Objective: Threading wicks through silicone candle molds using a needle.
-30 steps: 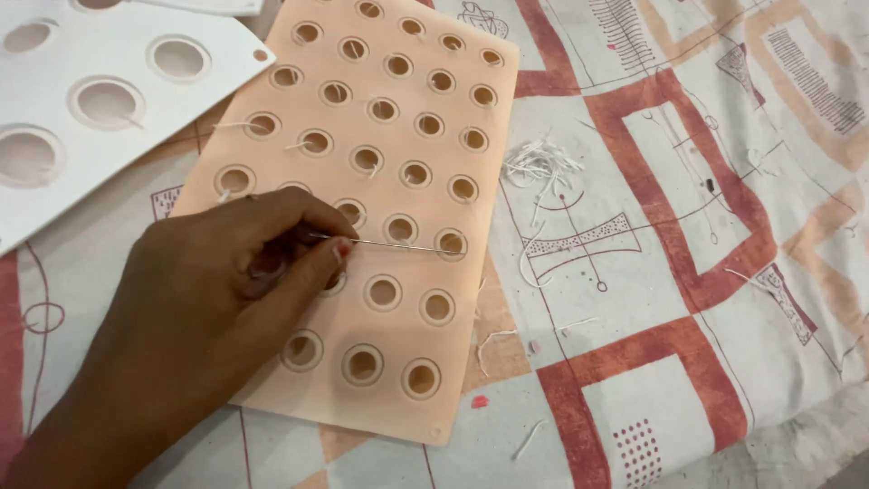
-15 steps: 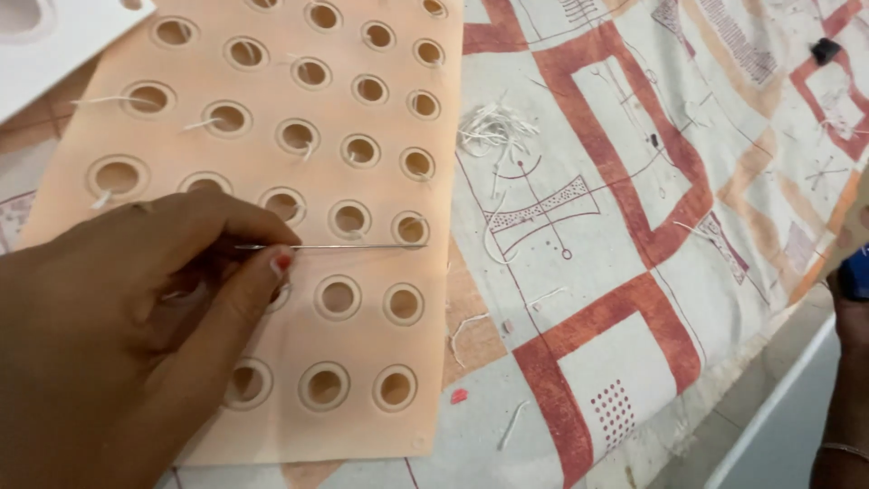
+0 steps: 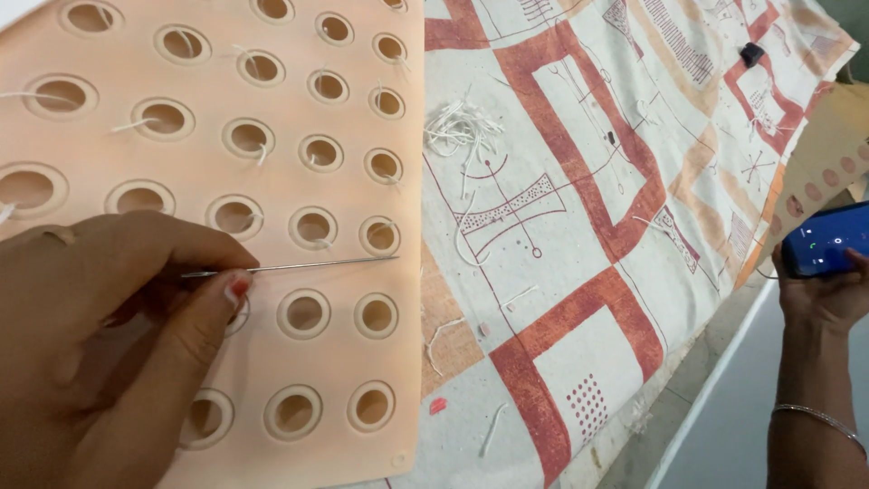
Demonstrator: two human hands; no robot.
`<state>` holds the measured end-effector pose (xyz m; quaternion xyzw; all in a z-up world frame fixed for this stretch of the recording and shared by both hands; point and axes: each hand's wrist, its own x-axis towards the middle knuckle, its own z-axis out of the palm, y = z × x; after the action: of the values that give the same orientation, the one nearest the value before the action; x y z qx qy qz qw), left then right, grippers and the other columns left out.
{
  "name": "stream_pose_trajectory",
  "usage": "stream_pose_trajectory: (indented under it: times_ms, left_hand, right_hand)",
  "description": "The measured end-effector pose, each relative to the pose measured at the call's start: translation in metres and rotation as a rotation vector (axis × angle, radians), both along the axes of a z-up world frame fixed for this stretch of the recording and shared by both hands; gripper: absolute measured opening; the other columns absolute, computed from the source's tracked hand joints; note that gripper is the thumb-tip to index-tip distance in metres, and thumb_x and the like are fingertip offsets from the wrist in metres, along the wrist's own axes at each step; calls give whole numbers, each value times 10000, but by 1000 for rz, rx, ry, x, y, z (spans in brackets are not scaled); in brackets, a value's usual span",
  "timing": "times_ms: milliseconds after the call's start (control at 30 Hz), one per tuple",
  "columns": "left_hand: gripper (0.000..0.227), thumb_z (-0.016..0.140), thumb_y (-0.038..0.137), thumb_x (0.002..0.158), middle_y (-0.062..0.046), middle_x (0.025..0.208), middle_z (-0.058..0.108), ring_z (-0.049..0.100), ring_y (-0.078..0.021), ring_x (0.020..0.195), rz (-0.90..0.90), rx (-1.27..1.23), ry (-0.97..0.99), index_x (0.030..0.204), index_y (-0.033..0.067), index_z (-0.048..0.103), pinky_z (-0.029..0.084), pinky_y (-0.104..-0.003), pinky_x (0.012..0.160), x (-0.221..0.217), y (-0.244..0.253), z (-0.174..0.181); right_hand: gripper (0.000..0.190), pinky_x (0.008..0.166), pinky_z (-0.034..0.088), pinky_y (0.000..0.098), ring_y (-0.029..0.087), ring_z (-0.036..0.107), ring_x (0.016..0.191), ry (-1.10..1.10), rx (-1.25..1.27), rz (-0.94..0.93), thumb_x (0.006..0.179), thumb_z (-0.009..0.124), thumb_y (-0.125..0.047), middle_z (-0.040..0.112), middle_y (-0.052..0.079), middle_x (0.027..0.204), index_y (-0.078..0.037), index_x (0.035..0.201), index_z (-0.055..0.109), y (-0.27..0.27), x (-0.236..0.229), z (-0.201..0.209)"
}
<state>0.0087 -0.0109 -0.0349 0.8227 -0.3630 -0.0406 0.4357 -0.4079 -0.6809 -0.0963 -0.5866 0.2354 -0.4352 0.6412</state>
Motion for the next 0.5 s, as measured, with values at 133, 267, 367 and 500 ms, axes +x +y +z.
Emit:
stream_pose_trajectory:
  times_ms: [133,267,367,500]
  left_hand:
    - [143,717,96,887,-99,736,696,673,-189,660,8,29,-23,1000,16,754,527,-319,596,0,0,2]
    - [135,678,85,908,-98,742,728,690,-168,679,-29,-66,58,1011,8,721,557,-280,602,1,1,-3]
    - [126,698,74,904,-114,714,726,684,-190,662,-24,-19,-14,999,-4,727,551,-301,605,0,0,1]
    - [121,686,76,906,-106,717,726,683,-180,652,-44,-50,6,995,2,720,549,-292,590,1,-1,1]
  right_hand:
    - [854,1272,476,556,361,478,1515,30,-68,-62,901,645,-277,520,203,1618,-14,1666,370,4,-2,-8]
    - [838,1287,489,561,368,460,1513,20,-74,-83,925,656,-274,526,219,1621,-12,1653,334,0,-11,-10]
    - [796,1207,477,523,362,504,1482,12,-46,-60,974,645,-284,518,202,1570,-12,1648,321,-8,-16,-13]
    - [750,1151,539,507,357,533,1438,22,-66,-53,1023,588,-336,520,204,1584,-24,1663,352,-2,-15,-10]
